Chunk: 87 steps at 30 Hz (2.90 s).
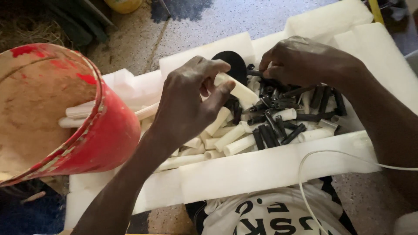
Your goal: Sorting and inspecting small white tubes and black plastic components from a foam tray into a red bucket
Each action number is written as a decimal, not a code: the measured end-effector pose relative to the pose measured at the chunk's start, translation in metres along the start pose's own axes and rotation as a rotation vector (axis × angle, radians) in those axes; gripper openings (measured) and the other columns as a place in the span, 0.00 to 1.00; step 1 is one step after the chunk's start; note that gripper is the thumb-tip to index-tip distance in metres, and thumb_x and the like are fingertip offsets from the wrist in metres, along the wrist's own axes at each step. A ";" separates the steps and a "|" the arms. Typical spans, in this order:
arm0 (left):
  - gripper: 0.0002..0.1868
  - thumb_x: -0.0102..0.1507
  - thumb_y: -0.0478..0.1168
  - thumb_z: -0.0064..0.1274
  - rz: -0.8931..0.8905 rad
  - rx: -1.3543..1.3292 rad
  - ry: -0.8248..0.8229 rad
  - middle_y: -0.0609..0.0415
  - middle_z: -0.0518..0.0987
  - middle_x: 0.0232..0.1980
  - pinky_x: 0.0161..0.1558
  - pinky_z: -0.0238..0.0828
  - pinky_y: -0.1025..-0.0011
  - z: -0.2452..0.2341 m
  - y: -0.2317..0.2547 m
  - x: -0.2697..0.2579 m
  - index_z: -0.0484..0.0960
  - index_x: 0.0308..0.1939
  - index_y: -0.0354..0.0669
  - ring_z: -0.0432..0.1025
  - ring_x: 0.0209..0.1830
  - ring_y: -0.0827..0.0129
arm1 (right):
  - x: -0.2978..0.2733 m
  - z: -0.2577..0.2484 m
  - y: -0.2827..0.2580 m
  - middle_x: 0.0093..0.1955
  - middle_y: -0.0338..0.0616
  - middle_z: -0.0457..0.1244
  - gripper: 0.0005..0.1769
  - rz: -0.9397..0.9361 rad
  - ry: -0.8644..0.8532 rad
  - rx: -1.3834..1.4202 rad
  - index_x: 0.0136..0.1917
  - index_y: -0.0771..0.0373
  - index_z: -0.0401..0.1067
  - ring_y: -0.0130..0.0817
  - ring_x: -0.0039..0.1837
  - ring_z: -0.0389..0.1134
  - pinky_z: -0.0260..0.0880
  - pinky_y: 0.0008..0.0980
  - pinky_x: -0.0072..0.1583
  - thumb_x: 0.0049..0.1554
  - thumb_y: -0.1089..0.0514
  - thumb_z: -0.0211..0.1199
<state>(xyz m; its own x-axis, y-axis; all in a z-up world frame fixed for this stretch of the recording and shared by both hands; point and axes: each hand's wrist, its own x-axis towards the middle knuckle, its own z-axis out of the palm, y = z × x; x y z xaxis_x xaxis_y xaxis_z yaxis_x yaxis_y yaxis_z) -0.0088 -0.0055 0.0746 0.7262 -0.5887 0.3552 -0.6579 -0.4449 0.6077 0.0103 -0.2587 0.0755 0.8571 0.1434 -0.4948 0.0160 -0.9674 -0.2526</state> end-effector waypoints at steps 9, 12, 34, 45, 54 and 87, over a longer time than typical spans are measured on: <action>0.08 0.68 0.42 0.62 -0.071 -0.280 0.105 0.55 0.86 0.36 0.32 0.71 0.75 0.027 -0.013 -0.005 0.89 0.44 0.40 0.75 0.30 0.75 | 0.005 -0.001 0.010 0.46 0.49 0.76 0.14 0.064 0.013 -0.038 0.57 0.50 0.83 0.48 0.47 0.76 0.70 0.47 0.51 0.65 0.47 0.62; 0.10 0.69 0.44 0.61 -0.175 -0.395 0.107 0.60 0.80 0.30 0.28 0.59 0.76 0.030 -0.016 -0.011 0.88 0.42 0.42 0.66 0.27 0.79 | 0.004 -0.003 0.009 0.44 0.47 0.76 0.15 0.037 0.005 -0.051 0.56 0.52 0.83 0.46 0.45 0.75 0.70 0.46 0.50 0.65 0.45 0.63; 0.11 0.62 0.32 0.64 -0.138 -0.340 0.043 0.60 0.80 0.36 0.30 0.70 0.76 0.055 -0.030 -0.029 0.83 0.47 0.46 0.71 0.26 0.77 | 0.005 -0.003 0.026 0.50 0.43 0.76 0.14 0.077 -0.062 0.057 0.57 0.55 0.83 0.39 0.48 0.76 0.72 0.42 0.49 0.61 0.48 0.68; 0.10 0.64 0.36 0.61 0.060 -0.067 -0.095 0.47 0.80 0.45 0.34 0.71 0.57 0.065 -0.029 -0.035 0.82 0.48 0.38 0.76 0.32 0.56 | 0.007 0.006 0.024 0.49 0.39 0.77 0.19 0.011 -0.037 0.022 0.58 0.52 0.82 0.37 0.47 0.77 0.71 0.39 0.49 0.58 0.43 0.69; 0.11 0.66 0.35 0.55 0.028 0.058 0.017 0.44 0.83 0.47 0.33 0.78 0.58 0.068 -0.024 -0.032 0.86 0.50 0.34 0.80 0.34 0.54 | -0.002 -0.009 0.039 0.52 0.52 0.75 0.13 0.129 0.081 0.103 0.60 0.59 0.81 0.47 0.46 0.77 0.75 0.49 0.51 0.66 0.53 0.65; 0.11 0.61 0.28 0.58 -0.018 -0.102 0.160 0.47 0.84 0.46 0.27 0.77 0.71 0.050 -0.025 -0.026 0.84 0.47 0.37 0.75 0.24 0.65 | -0.005 -0.003 0.014 0.56 0.49 0.77 0.21 0.194 -0.206 0.423 0.66 0.56 0.77 0.45 0.49 0.80 0.83 0.43 0.50 0.60 0.59 0.68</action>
<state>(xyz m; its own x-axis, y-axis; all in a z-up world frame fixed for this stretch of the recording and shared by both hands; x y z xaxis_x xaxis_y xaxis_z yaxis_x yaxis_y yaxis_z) -0.0212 -0.0127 0.0141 0.7656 -0.4629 0.4468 -0.6266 -0.3792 0.6808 0.0075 -0.2739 0.0769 0.7037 0.0491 -0.7088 -0.3797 -0.8172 -0.4336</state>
